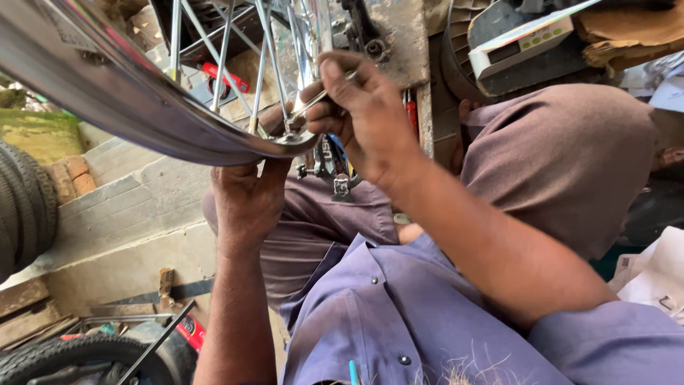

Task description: The person is sitting on the floor and using a spoke wrench to tighten the spokes on a bicycle wheel. They systematically move around the wheel, adjusting each spoke in turn.

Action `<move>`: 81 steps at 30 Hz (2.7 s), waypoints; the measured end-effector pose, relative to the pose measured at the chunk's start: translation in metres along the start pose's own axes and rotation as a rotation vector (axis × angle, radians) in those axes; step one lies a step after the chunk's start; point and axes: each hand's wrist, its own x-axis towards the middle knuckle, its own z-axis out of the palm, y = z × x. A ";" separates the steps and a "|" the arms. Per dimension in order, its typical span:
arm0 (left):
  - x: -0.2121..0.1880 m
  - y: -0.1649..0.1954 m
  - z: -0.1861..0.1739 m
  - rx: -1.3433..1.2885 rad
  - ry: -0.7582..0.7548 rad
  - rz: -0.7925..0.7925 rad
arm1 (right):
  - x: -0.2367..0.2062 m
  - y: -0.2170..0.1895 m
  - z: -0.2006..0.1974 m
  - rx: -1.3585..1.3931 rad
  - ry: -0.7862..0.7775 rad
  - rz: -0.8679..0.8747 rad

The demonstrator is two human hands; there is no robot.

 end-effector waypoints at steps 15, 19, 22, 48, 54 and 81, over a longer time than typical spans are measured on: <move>-0.002 -0.004 -0.004 0.065 -0.051 0.023 | -0.001 0.005 -0.005 0.087 -0.011 0.078; -0.002 -0.002 -0.004 0.172 -0.032 0.016 | -0.016 0.017 -0.008 -0.446 -0.094 -0.626; -0.001 -0.001 -0.004 0.082 -0.029 -0.036 | -0.025 0.021 -0.007 -0.827 -0.187 -0.964; -0.002 -0.005 -0.002 0.002 -0.025 -0.051 | -0.015 0.013 -0.010 -0.273 -0.042 -0.546; -0.001 -0.006 -0.004 0.154 -0.036 -0.017 | -0.029 0.025 -0.016 -1.134 -0.253 -1.202; -0.003 -0.008 -0.003 -0.019 -0.074 0.056 | 0.011 0.005 -0.006 0.050 -0.141 0.002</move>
